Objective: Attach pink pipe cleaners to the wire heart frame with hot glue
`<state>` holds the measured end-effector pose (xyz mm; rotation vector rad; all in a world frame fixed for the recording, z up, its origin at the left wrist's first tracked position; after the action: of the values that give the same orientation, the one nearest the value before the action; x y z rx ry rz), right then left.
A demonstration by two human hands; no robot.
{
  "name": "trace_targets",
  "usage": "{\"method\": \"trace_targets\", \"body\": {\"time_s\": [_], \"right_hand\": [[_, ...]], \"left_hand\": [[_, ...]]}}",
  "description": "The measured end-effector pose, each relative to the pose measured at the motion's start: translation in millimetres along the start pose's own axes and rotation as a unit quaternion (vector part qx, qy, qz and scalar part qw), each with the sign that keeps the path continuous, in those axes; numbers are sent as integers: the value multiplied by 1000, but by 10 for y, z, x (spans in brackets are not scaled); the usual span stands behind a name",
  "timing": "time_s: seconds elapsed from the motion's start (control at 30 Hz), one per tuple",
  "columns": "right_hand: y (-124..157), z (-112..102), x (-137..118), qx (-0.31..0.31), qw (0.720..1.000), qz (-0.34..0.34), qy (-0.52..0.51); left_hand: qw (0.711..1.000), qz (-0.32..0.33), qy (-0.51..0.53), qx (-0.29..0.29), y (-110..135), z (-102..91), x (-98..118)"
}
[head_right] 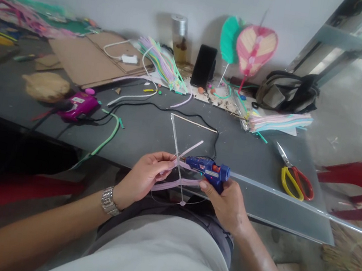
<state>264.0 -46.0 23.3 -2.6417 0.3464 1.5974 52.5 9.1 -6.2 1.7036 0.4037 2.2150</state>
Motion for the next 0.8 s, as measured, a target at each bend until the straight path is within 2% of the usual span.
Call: {"method": "trace_targets", "body": {"time_s": [0.2,0.47,0.8], "right_hand": [[5,-18,2,-13,999,3,30],[-30,-78,207,-15,998,14,62],[-55,-72,121,-17,998,14,67]], "left_hand": [[1000,2,-16,-3,17,24,14],[1000,2,-26,-4,8,66,17],[1000,0,-7,-1,-2,37,-1]]}}
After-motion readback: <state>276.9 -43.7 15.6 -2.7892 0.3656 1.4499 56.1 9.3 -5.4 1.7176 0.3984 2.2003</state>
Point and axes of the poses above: each hand's wrist, its own y-axis away from the middle knuckle, its own z-axis out of the palm, x = y × z, the point moved 5 cm from there along -y, towards the middle knuckle, and after that the axes turned 11 degrees about x, right-handed, at the moved point
